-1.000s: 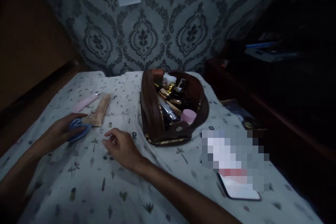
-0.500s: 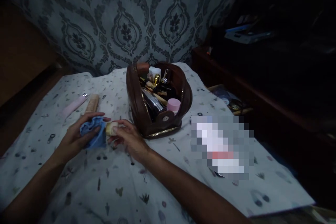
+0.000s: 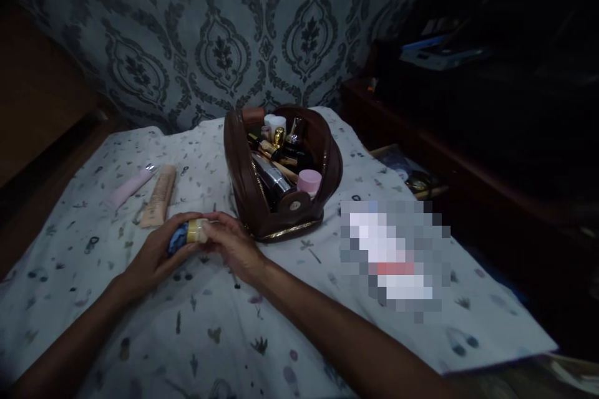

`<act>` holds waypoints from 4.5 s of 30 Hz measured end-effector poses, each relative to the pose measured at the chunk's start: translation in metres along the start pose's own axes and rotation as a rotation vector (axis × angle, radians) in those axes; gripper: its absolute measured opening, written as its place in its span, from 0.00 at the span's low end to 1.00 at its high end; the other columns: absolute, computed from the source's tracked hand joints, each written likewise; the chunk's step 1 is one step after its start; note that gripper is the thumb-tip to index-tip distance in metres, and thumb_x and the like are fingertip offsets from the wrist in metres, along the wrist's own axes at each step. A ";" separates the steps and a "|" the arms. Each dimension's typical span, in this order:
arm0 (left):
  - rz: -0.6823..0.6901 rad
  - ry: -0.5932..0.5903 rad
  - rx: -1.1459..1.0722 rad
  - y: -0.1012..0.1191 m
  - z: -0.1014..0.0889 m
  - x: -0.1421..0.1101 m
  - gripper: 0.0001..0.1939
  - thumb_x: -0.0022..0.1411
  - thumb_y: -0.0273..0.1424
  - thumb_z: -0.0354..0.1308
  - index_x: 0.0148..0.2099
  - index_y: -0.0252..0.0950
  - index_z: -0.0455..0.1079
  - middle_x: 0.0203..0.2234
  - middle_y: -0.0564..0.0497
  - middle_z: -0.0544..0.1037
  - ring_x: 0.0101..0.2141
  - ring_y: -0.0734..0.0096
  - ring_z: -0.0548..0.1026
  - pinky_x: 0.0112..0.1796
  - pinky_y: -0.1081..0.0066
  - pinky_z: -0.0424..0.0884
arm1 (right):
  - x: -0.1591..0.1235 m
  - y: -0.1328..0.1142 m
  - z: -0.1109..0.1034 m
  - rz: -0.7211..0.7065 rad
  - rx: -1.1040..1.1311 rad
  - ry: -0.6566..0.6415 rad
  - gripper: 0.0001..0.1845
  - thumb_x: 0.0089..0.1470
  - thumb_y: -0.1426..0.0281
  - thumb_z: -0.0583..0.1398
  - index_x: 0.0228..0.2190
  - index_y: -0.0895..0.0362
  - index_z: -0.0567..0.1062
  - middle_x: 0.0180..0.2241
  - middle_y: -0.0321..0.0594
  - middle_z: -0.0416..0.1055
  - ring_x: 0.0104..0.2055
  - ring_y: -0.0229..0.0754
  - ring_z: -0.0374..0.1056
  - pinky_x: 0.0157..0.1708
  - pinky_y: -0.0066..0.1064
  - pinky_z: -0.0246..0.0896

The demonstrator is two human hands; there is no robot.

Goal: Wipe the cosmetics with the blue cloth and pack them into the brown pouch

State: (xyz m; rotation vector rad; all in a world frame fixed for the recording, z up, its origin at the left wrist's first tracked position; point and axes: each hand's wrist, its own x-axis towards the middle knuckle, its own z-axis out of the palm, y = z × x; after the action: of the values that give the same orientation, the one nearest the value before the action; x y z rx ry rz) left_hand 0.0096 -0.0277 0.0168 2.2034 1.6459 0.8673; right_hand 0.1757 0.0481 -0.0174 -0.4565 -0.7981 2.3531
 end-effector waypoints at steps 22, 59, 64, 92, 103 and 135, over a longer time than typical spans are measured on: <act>-0.079 0.048 -0.122 -0.007 -0.004 0.001 0.25 0.65 0.40 0.58 0.60 0.36 0.61 0.50 0.45 0.74 0.47 0.61 0.73 0.46 0.68 0.69 | 0.003 0.007 -0.005 -0.136 -0.140 -0.022 0.23 0.43 0.58 0.73 0.41 0.53 0.78 0.39 0.37 0.74 0.40 0.38 0.70 0.39 0.28 0.66; -0.018 0.070 -0.098 -0.003 -0.004 0.002 0.14 0.71 0.36 0.52 0.55 0.36 0.66 0.42 0.46 0.74 0.43 0.64 0.73 0.45 0.66 0.69 | -0.003 0.007 0.004 -0.174 -0.267 0.053 0.23 0.41 0.61 0.74 0.39 0.52 0.75 0.39 0.35 0.73 0.40 0.38 0.70 0.42 0.30 0.66; -0.020 0.074 -0.161 -0.005 -0.006 0.002 0.16 0.69 0.39 0.54 0.54 0.37 0.69 0.40 0.47 0.75 0.40 0.64 0.74 0.43 0.67 0.70 | -0.003 0.009 0.001 -0.142 -0.267 0.008 0.24 0.46 0.51 0.69 0.38 0.54 0.73 0.32 0.34 0.72 0.31 0.36 0.69 0.33 0.30 0.66; -0.119 0.193 -0.138 -0.002 0.005 0.000 0.20 0.70 0.46 0.51 0.50 0.36 0.71 0.38 0.46 0.78 0.39 0.63 0.75 0.41 0.66 0.71 | -0.005 0.005 0.006 -0.085 -0.314 -0.003 0.23 0.44 0.55 0.71 0.36 0.56 0.74 0.31 0.33 0.72 0.28 0.34 0.69 0.27 0.26 0.62; 0.044 0.107 -0.082 -0.005 0.000 -0.003 0.19 0.72 0.40 0.50 0.58 0.36 0.67 0.38 0.47 0.74 0.38 0.65 0.72 0.41 0.67 0.70 | -0.003 0.008 0.003 0.130 -0.150 -0.095 0.30 0.46 0.43 0.66 0.28 0.60 0.76 0.24 0.36 0.74 0.21 0.33 0.67 0.22 0.26 0.55; -0.251 0.279 -0.347 -0.004 0.010 0.003 0.20 0.64 0.45 0.59 0.26 0.35 0.71 0.26 0.52 0.68 0.28 0.70 0.66 0.30 0.71 0.64 | -0.001 0.007 0.007 -0.143 -0.099 0.063 0.33 0.37 0.66 0.75 0.48 0.52 0.75 0.38 0.33 0.76 0.34 0.34 0.72 0.39 0.27 0.68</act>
State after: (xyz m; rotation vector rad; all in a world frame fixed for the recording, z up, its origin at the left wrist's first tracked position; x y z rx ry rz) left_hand 0.0128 -0.0224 0.0076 1.6638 1.6887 1.3167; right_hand 0.1701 0.0405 -0.0163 -0.4962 -0.8903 2.1642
